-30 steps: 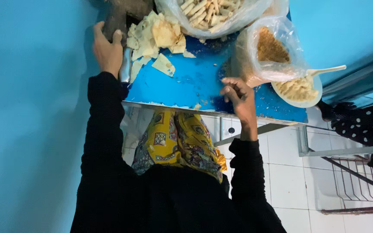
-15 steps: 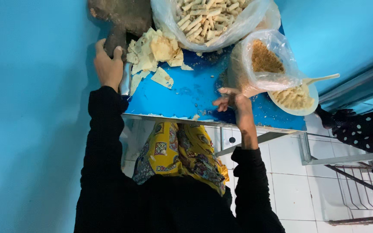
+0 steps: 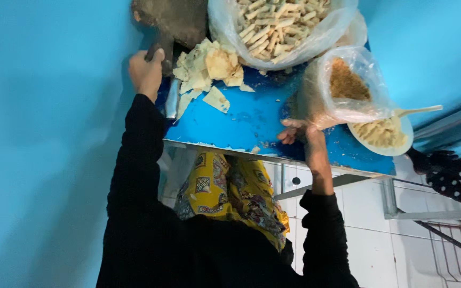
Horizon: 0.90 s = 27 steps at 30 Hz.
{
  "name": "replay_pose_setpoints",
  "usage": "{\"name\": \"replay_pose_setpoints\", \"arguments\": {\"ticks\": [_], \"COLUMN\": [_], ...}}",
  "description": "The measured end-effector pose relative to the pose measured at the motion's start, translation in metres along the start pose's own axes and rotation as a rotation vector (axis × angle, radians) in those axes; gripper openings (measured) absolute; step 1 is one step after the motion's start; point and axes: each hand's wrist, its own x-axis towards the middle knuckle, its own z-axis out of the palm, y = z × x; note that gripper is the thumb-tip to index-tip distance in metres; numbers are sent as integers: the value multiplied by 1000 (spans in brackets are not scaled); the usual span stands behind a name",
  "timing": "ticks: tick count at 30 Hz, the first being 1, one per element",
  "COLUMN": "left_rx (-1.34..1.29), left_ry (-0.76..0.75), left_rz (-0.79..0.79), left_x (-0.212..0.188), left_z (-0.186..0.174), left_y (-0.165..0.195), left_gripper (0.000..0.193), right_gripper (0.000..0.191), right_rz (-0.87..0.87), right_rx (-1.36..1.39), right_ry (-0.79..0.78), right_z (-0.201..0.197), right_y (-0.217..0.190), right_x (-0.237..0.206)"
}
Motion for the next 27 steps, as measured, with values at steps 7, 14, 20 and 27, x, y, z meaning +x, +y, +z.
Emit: {"name": "replay_pose_setpoints", "arguments": {"ticks": [7, 14, 20, 27], "left_rx": [-278, -516, -618, -778], "left_ry": [65, -60, -54, -65], "left_rz": [267, 364, 227, 219], "left_x": [19, -6, -88, -150], "left_z": [-3, -35, -66, -72], "left_y": [-6, 0, 6, 7], "left_gripper": [38, 32, 32, 29], "right_gripper": [29, 30, 30, 35], "right_rz": [3, -240, -122, -226], "right_rx": [-147, -693, -830, -904], "right_ry": [167, 28, 43, -10], "right_z": [11, 45, 60, 79], "right_y": [-2, -26, -43, -23], "right_x": [7, -12, -24, -18]}}
